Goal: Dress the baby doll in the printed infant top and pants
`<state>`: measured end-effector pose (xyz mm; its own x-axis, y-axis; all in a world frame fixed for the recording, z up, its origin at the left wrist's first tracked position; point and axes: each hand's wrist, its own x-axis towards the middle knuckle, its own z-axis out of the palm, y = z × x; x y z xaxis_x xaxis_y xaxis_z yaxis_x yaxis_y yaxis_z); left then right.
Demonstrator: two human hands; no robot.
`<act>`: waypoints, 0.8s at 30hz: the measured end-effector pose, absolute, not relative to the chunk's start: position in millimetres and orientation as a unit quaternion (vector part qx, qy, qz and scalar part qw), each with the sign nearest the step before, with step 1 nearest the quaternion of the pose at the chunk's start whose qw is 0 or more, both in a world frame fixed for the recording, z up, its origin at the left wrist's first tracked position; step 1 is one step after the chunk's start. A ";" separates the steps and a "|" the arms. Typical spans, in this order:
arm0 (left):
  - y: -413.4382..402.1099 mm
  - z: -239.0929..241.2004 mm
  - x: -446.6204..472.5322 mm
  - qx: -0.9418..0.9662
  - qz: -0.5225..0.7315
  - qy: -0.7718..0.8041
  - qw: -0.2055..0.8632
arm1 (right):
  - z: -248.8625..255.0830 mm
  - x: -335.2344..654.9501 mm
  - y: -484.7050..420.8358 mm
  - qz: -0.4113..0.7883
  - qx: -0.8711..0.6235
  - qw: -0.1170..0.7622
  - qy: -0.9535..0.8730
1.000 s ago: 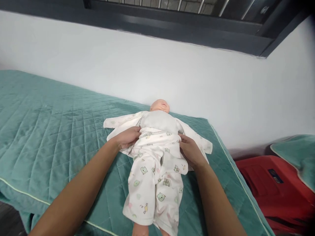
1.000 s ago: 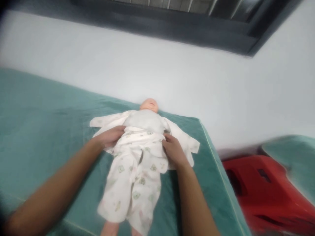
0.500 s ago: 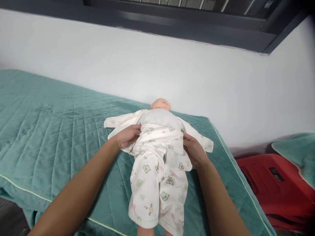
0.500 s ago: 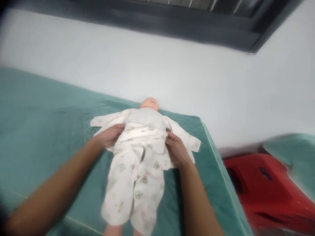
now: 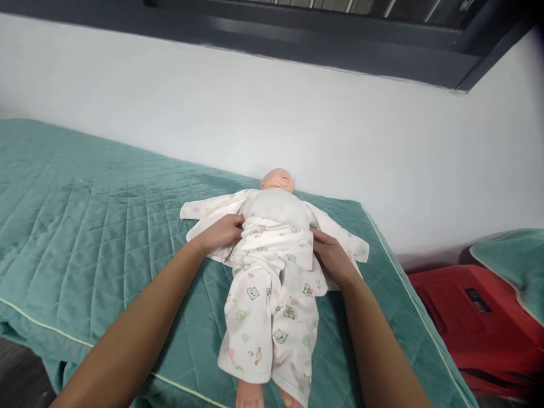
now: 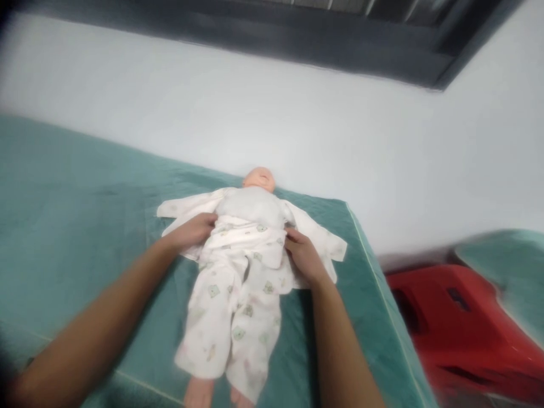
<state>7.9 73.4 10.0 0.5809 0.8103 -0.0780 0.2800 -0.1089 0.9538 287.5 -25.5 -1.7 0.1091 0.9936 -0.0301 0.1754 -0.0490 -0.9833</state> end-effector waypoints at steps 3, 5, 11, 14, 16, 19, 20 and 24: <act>74.5 11.2 6.5 0.751 0.234 0.406 0.466 | -1.4 285.8 -25.6 0.442 -0.579 0.470 -0.499; 74.3 10.6 6.7 0.764 0.243 0.403 0.441 | -0.1 283.2 -26.5 0.452 -0.574 0.479 -0.486; 74.4 5.3 9.7 0.743 0.307 0.436 0.405 | 1.3 280.6 -27.1 0.442 -0.580 0.499 -0.467; 75.4 3.7 9.6 0.713 0.360 0.452 0.396 | -1.5 282.8 -24.6 0.411 -0.600 0.498 -0.472; 74.6 4.4 9.1 0.696 0.403 0.457 0.379 | -3.1 283.7 -22.9 0.386 -0.613 0.499 -0.476; 70.2 8.6 9.5 0.695 0.477 0.425 0.330 | -2.0 281.1 -22.5 0.320 -0.644 0.504 -0.479; 68.3 10.4 10.1 0.705 0.496 0.402 0.309 | -0.4 278.7 -23.3 0.292 -0.651 0.513 -0.478; 62.3 16.7 13.5 0.768 0.502 0.303 0.258 | 10.5 264.7 -29.5 0.213 -0.628 0.565 -0.491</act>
<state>13.5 62.3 16.7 0.3126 0.7252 0.6135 0.2068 -0.6823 0.7012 264.7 -29.5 10.5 0.4276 0.8573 0.2867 0.3753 0.1202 -0.9191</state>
